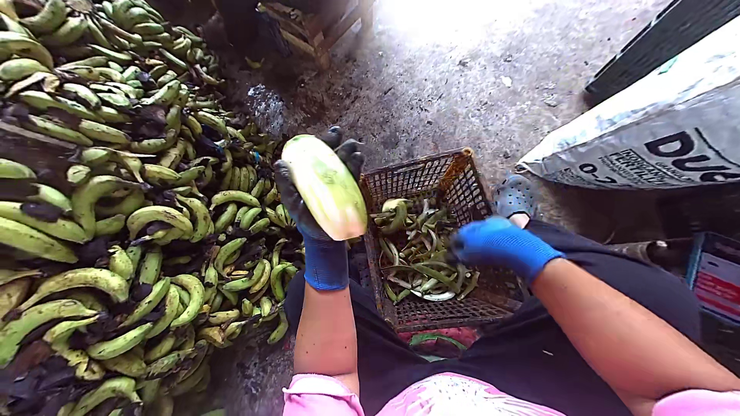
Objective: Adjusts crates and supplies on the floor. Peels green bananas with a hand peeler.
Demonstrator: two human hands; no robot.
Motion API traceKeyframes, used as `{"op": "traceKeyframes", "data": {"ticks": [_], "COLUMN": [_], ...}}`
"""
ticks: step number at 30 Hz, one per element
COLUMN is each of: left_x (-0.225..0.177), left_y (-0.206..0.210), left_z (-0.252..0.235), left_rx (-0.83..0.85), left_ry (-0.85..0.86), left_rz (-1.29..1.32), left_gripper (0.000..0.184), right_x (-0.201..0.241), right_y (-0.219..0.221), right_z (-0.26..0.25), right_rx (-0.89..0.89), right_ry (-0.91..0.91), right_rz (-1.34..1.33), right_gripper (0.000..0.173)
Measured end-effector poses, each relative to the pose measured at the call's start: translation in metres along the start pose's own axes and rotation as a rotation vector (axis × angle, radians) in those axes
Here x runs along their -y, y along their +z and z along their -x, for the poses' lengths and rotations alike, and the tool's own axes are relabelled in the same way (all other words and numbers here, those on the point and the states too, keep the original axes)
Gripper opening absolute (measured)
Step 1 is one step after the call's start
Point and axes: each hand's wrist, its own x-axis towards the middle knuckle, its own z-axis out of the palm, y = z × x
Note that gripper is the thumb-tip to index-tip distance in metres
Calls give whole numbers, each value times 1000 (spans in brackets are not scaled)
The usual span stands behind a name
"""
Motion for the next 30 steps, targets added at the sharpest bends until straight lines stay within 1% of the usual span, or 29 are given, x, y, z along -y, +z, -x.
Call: {"op": "traceKeyframes", "data": {"ticks": [1, 2, 3, 4, 5, 6, 7, 8, 9, 10, 11, 12, 13, 15, 16, 18, 20, 22, 23, 25, 27, 29, 30], "left_x": [-5, -7, -5, 0, 5, 11, 16, 20, 23, 25, 27, 28, 29, 38, 41, 41, 36, 37, 39, 36, 27, 23, 23], "left_y": [1, 2, 1, 1, 1, 5, 9, 12, 15, 20, 20, 19, 19, 21, 27, 27, 24, 25, 27, 27, 24, 22, 22], "left_z": [3, 3, 3, 4, 8, 12, 16, 19, 21, 22, 22, 22, 21, 16, 16, 17, 21, 22, 21, 21, 23, 29, 29], "left_rx": [-5, -18, -12, -8, 7, 6, -2, -18, -54, -114, -161, -175, -147, -74, -70, -52, -21, -27, -29, 4, 114, 94, 110], "left_ry": [27, 8, -39, -92, -145, -195, -229, -239, -213, -158, -130, -134, -169, -280, -286, -257, -282, -329, -353, -368, -361, -432, -458], "left_rz": [-25, -3, 41, 78, 91, 52, -2, -50, -126, -257, -328, -348, -292, -51, -47, -186, -333, -388, -400, -471, -599, -704, -738], "left_gripper": [53, 55, 59, 62, 66, 68, 68, 65, 56, 45, 40, 40, 42, 52, 47, 40, 38, 38, 40, 49, 60, 57, 57], "right_x": [2, -1, -8, -14, -15, -12, -6, 2, 10, 18, 26, 32, 36, 34, 32, 30, 29, 25, 23, 21, 17, 5, -2], "right_y": [5, 3, -5, -15, -23, -28, -31, -31, -29, -25, -19, -14, -12, -18, -23, -29, -30, -39, -43, -48, -51, -57, -61], "right_z": [-3, 1, 11, 24, 35, 39, 35, 29, 24, 21, 21, 22, 22, 21, 20, 19, 19, 20, 19, 19, 17, 11, 7], "right_rx": [170, 206, 106, -67, -291, -562, -827, -1050, -1209, -1302, -1334, -1339, -1332, -1311, -1315, -1371, -1396, -1387, -1377, -1365, -1324, -1226, -1198], "right_ry": [37, -3, -97, -205, -303, -399, -459, -494, -518, -537, -549, -573, -596, -585, -571, -539, -538, -507, -478, -456, -476, -451, -407], "right_rz": [88, 59, -84, -263, -437, -547, -572, -521, -417, -295, -192, -138, -129, -168, -200, -211, -217, -235, -242, -241, -254, -301, -320], "right_gripper": [45, 44, 40, 33, 30, 32, 38, 42, 46, 49, 51, 50, 48, 44, 42, 38, 37, 41, 43, 45, 48, 50, 49]}}
